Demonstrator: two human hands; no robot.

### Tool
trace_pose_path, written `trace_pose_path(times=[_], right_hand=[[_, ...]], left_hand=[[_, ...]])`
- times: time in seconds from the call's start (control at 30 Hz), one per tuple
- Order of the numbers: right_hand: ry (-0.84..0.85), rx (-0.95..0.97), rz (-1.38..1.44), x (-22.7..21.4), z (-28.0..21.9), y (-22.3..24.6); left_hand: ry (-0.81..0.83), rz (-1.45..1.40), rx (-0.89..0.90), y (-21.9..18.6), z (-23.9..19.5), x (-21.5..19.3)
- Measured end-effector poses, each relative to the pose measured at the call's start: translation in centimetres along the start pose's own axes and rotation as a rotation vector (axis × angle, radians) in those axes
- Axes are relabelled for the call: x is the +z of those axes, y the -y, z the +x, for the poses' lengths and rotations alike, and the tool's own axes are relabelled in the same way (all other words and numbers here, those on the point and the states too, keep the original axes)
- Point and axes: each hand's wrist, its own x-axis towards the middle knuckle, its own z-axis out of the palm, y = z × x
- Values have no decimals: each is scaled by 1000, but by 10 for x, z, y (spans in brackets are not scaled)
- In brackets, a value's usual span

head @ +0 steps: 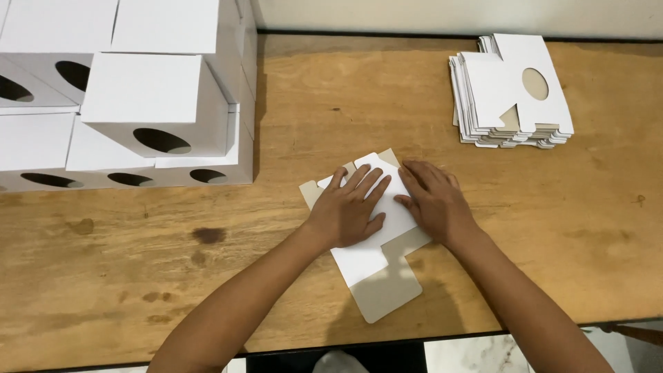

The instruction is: Assembling small white cardboard boxes with oval cutouts by folding flat templates and tucking in the flaps.

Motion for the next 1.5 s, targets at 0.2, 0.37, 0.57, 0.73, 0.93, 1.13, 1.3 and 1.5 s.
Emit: trace_pose_path(times=[0.2,0.37,0.57,0.73,0.93,1.13,1.3,1.5], right_hand=[[-27,-62,5,18,-3,-12],[-29,-75,44,10,-15,-9],[-116,-130,41,7,-27,-7],[-118,-141,-12,5,-44,-7],[-166,-166,-53,10,-67,-4],[-205,-162,-32,7,-86,3],[-216,-92,34,10,-92,9],[-296,-26,142,18,-97,16]], left_hand=[[84,17,-37,-7,-2,-22],[87,24,-47,-5,0,-17],[70,0,-70,-5,1,-13],[41,-28,-81,-2,3,-7],[16,11,-84,-3,2,-2],[-62,8,-60,-1,1,9],[-47,-16,-59,-1,2,8],[-77,-1,-46,2,1,10]])
